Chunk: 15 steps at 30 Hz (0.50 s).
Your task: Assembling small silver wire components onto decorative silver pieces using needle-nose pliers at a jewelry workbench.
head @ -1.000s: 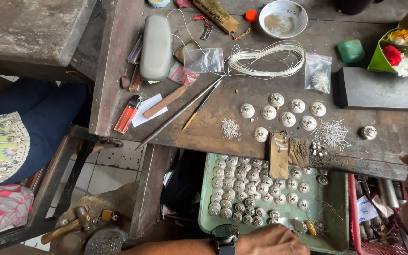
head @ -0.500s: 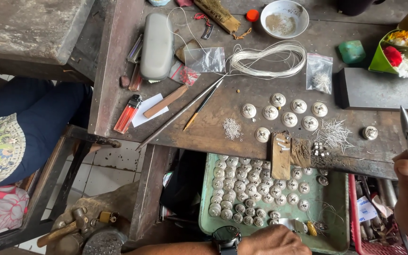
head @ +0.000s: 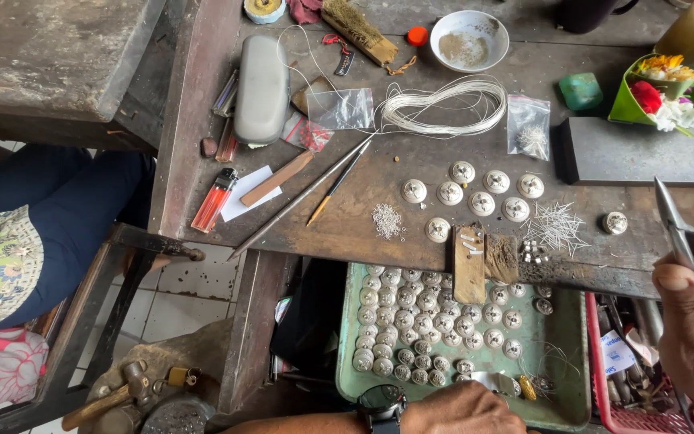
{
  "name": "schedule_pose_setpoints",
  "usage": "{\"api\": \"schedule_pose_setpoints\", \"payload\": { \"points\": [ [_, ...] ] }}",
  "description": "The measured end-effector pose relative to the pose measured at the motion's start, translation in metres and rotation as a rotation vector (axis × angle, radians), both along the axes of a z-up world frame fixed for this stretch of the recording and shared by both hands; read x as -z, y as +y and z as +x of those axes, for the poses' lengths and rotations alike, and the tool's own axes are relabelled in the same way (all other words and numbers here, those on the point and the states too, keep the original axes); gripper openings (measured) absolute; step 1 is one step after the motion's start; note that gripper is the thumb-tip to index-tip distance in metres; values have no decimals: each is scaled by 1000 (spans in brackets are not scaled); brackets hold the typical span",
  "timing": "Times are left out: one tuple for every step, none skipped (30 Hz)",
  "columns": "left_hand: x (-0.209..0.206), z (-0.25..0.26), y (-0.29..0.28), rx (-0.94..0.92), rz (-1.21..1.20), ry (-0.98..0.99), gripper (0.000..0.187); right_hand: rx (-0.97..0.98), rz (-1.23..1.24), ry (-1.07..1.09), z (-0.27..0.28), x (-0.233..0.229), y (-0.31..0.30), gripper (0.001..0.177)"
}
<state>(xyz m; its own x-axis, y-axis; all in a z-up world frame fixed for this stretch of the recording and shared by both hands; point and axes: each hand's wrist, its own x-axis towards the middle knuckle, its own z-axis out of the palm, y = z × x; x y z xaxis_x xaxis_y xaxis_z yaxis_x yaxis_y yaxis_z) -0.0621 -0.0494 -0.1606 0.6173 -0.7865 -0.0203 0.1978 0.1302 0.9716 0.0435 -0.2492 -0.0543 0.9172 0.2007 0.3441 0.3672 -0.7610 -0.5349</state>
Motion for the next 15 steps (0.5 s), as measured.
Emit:
{"api": "schedule_pose_setpoints", "payload": {
  "points": [
    [10, -3, -2, 2, -1, 2, 38, 2, -1, 2, 0, -2, 2, 33],
    [20, -5, -3, -27, 14, 46, 35, -4, 3, 7, 0, -5, 3, 32],
    [30, -7, -4, -55, 31, 89, 31, -10, 7, 10, 0, -7, 5, 31],
    [21, -5, -5, -53, 31, 90, 31, -8, 7, 11, 0, -6, 4, 31],
    [11, -2, -5, -47, 96, 37, 35, -21, 21, -6, 0, -4, 4, 30],
    [2, 0, -5, -40, 160, -16, 40, -34, 34, -24, 0, -3, 4, 29],
    [4, 0, -8, -38, 161, -17, 40, -32, 35, -25, 0, -6, 5, 29],
    [7, 0, -11, -19, 204, -298, 37, -37, 14, -21, 0, -9, 5, 28],
    [10, 0, -14, 4, 245, -579, 37, -42, -8, -17, 0, -12, 6, 27],
    [-14, 5, -2, 8, 244, -580, 37, -38, -7, -18, -1, -13, 8, 27],
    [-38, 9, 8, 56, 128, -401, 35, -43, 28, -23, -2, -14, 10, 25],
    [-62, 14, 19, 103, 13, -221, 34, -49, 63, -28, -4, -14, 12, 24],
    [-64, 13, 20, 104, 14, -222, 34, -47, 65, -29, -3, -15, 12, 24],
    [-66, 13, 22, 77, -70, -29, 31, -47, 70, -21, -3, -15, 12, 26],
    [-67, 11, 23, 47, -155, 169, 29, -48, 75, -9, -3, -15, 12, 27]
  ]
}}
